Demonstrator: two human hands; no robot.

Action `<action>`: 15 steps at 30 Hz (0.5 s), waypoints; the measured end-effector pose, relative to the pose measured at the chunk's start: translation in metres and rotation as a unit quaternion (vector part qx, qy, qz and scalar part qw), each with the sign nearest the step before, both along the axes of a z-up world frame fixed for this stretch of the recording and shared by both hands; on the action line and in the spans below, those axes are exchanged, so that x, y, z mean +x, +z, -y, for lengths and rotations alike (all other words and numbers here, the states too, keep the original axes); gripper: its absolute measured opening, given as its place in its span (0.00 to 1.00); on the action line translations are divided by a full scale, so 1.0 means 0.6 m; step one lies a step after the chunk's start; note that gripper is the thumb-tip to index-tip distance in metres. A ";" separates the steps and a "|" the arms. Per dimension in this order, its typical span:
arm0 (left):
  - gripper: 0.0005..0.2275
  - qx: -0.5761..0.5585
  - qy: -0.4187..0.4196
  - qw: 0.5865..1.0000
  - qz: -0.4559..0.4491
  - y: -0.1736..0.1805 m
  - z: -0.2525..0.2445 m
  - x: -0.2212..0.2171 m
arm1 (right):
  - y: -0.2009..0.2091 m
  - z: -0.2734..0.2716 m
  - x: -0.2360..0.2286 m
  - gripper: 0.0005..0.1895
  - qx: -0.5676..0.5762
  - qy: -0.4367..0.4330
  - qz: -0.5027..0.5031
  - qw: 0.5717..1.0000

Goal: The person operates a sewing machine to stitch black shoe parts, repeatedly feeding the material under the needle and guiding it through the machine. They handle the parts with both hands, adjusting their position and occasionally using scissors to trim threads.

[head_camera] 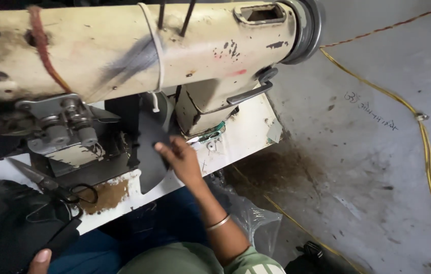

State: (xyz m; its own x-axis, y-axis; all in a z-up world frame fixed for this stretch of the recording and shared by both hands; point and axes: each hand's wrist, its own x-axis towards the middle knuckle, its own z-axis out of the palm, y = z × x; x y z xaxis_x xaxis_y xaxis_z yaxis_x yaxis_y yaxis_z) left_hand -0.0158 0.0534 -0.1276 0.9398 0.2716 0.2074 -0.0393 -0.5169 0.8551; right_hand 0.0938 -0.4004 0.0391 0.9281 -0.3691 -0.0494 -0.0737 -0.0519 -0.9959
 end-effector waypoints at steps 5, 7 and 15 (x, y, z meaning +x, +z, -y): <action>0.33 0.054 0.076 0.996 -0.004 0.093 0.091 0.002 | -0.100 0.021 -0.054 0.24 -0.271 0.107 -0.112 0.950; 0.26 -0.054 0.053 0.996 -0.046 0.233 0.145 -0.029 | -0.114 0.017 -0.078 0.15 -0.051 0.078 -0.080 0.992; 0.12 -0.310 0.011 0.950 -0.035 0.306 0.170 0.026 | -0.104 -0.051 -0.089 0.13 -0.108 0.159 -0.141 0.971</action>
State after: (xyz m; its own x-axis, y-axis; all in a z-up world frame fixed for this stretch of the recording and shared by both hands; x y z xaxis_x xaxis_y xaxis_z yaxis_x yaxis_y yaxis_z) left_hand -0.0004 -0.0485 0.0557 0.9379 0.3414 -0.0622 0.0346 0.0864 0.9957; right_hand 0.0405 -0.3696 -0.0234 0.9578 -0.0965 -0.2708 -0.2875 -0.3219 -0.9021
